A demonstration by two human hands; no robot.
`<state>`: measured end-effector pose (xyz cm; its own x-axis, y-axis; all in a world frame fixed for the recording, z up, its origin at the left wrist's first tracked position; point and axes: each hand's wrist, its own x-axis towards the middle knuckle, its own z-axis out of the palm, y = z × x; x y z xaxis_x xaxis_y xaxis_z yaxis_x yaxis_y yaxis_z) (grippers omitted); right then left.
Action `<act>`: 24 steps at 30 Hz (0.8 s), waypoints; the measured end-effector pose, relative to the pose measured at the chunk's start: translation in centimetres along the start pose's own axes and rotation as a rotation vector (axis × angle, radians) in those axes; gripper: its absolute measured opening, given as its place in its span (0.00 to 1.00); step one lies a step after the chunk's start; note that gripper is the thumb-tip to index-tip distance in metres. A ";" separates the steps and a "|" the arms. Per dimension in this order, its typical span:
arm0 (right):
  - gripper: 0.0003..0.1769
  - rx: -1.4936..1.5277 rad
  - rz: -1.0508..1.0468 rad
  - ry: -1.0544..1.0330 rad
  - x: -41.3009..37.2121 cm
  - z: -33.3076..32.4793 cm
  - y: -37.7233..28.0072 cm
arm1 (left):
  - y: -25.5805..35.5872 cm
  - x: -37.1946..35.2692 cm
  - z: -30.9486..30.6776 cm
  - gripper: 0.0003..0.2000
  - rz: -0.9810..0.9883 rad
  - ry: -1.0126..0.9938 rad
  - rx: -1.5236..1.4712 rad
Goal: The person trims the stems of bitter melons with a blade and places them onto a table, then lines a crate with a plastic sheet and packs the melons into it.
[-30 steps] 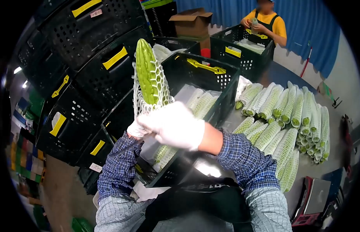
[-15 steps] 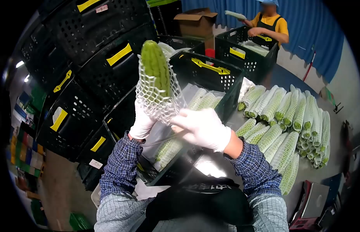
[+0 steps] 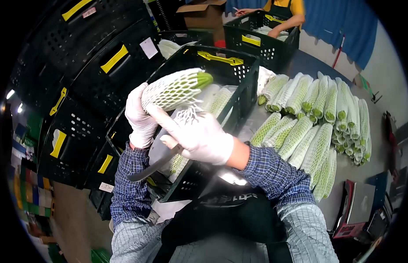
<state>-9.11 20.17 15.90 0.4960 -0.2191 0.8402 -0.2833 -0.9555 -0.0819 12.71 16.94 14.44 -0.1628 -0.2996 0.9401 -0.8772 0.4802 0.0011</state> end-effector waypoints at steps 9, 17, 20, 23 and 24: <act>0.53 -0.077 0.245 0.404 0.0 -1.8 1.6 | 3.8 0.4 0.0 0.27 -0.509 -0.279 -0.618; 0.37 0.026 0.541 0.426 -0.6 -2.1 2.9 | 5.9 1.2 -0.3 0.30 -0.722 -0.509 -0.688; 0.36 0.087 0.607 0.373 -0.6 -1.6 3.4 | 5.4 0.7 0.1 0.31 -0.715 -0.528 -0.697; 0.26 0.047 0.605 0.349 -0.4 -2.0 3.4 | 6.7 1.7 -0.4 0.31 -0.760 -0.510 -0.650; 0.24 -0.004 0.609 0.302 -0.2 -2.3 3.3 | 7.2 2.2 -0.7 0.31 -0.798 -0.528 -0.631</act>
<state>-12.07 17.49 16.73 -0.0038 -0.6527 0.7576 -0.4427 -0.6782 -0.5866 6.34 20.32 16.74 0.0384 -0.9417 0.3343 -0.4571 0.2810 0.8439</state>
